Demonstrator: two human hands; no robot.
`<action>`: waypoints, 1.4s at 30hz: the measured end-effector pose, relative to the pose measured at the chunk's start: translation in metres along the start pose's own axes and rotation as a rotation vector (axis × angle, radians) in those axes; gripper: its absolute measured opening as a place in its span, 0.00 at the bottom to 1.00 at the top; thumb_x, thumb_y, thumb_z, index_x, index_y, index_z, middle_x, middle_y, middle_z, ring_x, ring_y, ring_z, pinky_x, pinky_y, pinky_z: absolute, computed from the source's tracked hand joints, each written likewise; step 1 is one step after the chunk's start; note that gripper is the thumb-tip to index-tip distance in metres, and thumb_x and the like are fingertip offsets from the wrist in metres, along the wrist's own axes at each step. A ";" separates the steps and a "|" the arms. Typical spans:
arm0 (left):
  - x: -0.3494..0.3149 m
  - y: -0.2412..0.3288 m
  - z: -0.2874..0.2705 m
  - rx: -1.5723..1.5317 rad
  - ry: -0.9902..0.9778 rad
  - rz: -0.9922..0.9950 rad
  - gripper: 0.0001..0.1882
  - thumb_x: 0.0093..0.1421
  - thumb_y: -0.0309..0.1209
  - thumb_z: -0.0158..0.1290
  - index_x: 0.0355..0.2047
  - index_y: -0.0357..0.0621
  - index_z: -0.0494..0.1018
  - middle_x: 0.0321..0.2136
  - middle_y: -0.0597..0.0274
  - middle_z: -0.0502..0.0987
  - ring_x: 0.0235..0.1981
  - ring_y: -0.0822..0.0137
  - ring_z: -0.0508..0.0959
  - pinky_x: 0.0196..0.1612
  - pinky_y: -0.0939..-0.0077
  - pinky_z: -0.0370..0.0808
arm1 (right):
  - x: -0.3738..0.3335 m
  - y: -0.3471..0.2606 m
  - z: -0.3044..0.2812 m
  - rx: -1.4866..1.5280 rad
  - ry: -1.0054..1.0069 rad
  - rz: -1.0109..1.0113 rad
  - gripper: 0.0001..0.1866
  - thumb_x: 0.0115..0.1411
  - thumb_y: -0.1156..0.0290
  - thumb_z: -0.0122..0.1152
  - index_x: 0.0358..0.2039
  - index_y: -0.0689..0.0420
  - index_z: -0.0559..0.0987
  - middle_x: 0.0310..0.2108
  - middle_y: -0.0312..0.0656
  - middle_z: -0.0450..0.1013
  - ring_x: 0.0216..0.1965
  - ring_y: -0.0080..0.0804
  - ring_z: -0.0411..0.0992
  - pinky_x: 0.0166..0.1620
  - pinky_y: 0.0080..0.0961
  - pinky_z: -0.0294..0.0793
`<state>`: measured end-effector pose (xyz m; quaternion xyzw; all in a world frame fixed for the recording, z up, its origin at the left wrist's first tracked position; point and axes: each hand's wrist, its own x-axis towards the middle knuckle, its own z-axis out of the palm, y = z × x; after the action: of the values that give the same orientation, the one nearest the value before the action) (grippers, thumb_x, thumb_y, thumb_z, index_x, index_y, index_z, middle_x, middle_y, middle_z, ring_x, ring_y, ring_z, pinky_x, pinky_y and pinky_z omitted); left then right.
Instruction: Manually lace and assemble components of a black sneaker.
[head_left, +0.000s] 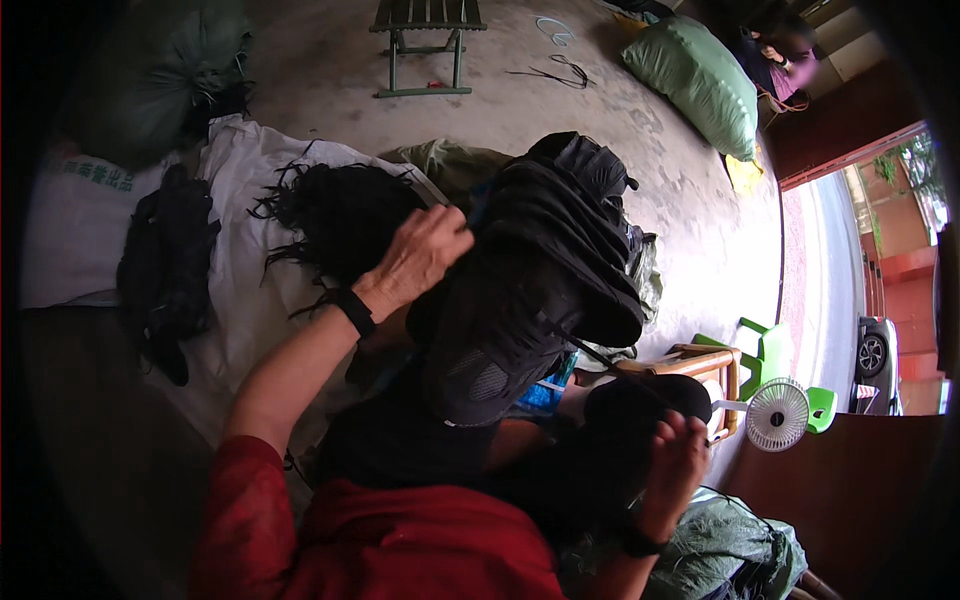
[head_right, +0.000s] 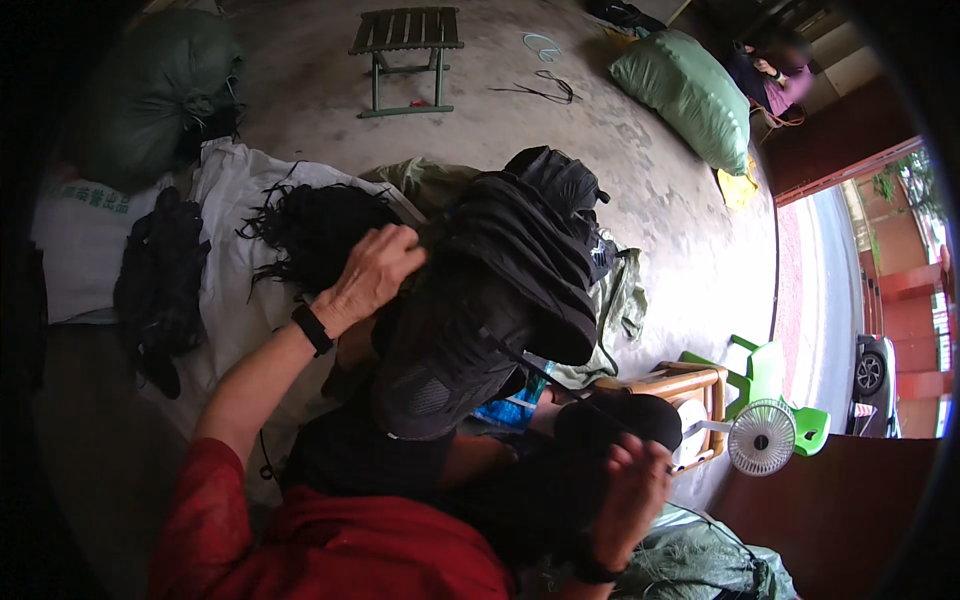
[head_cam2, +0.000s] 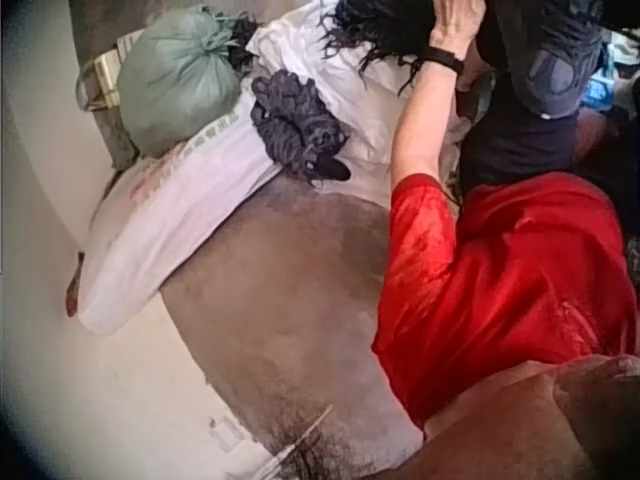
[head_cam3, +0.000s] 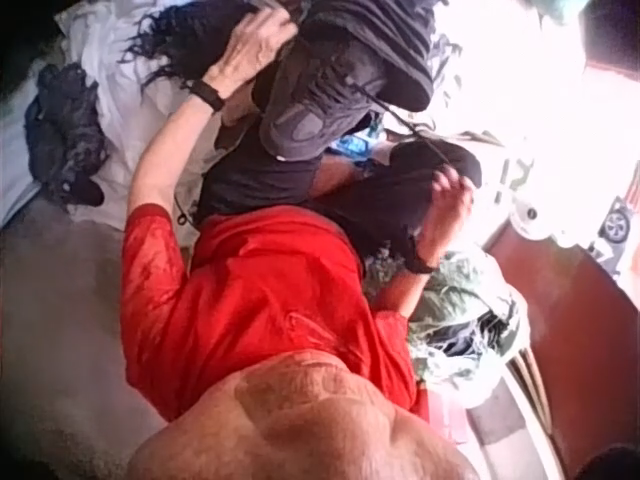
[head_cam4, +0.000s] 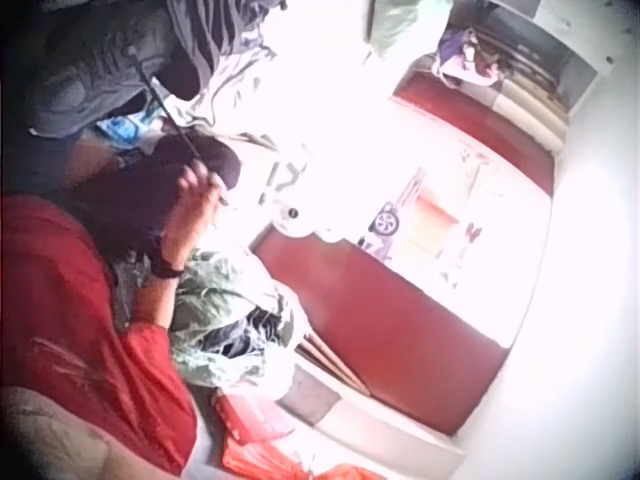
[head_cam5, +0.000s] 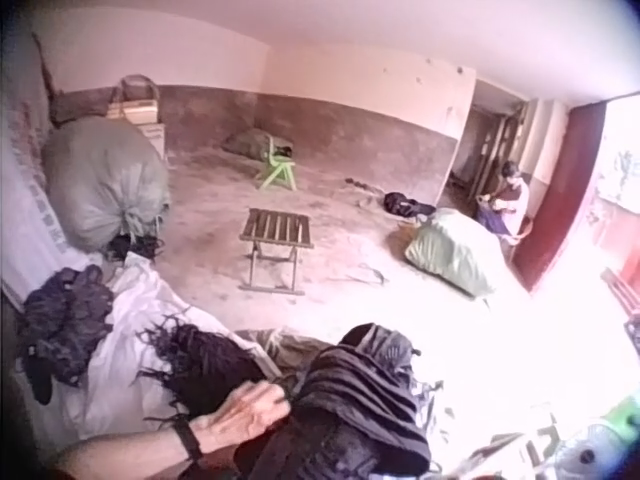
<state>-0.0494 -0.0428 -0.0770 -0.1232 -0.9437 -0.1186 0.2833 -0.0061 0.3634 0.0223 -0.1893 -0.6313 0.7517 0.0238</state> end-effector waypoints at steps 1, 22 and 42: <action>-0.002 -0.007 0.006 0.015 0.027 -0.079 0.07 0.53 0.25 0.48 0.32 0.45 0.74 0.25 0.59 0.68 0.31 0.58 0.74 0.32 0.65 0.71 | 0.005 -0.010 -0.023 -0.065 0.033 -0.076 0.14 0.69 0.60 0.52 0.44 0.58 0.72 0.39 0.49 0.77 0.35 0.29 0.75 0.37 0.21 0.75; -0.152 -0.230 -0.110 -1.043 0.732 -1.163 0.12 0.64 0.32 0.52 0.46 0.43 0.74 0.36 0.63 0.80 0.15 0.83 0.61 0.16 0.87 0.56 | 0.009 0.000 -0.120 -0.401 0.093 -0.208 0.17 0.71 0.66 0.45 0.55 0.57 0.72 0.21 0.30 0.70 0.18 0.09 0.55 0.20 0.11 0.48; 0.008 0.108 -0.009 -0.629 0.199 -0.430 0.08 0.56 0.25 0.61 0.32 0.42 0.72 0.21 0.57 0.76 0.21 0.56 0.79 0.23 0.70 0.73 | 0.012 0.037 0.119 -0.735 -0.598 -0.160 0.09 0.62 0.70 0.59 0.33 0.65 0.79 0.22 0.43 0.77 0.24 0.24 0.75 0.30 0.21 0.73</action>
<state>-0.0189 0.0573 -0.0486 0.0085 -0.8335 -0.4698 0.2906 -0.0473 0.2472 -0.0002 0.0884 -0.8471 0.4959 -0.1695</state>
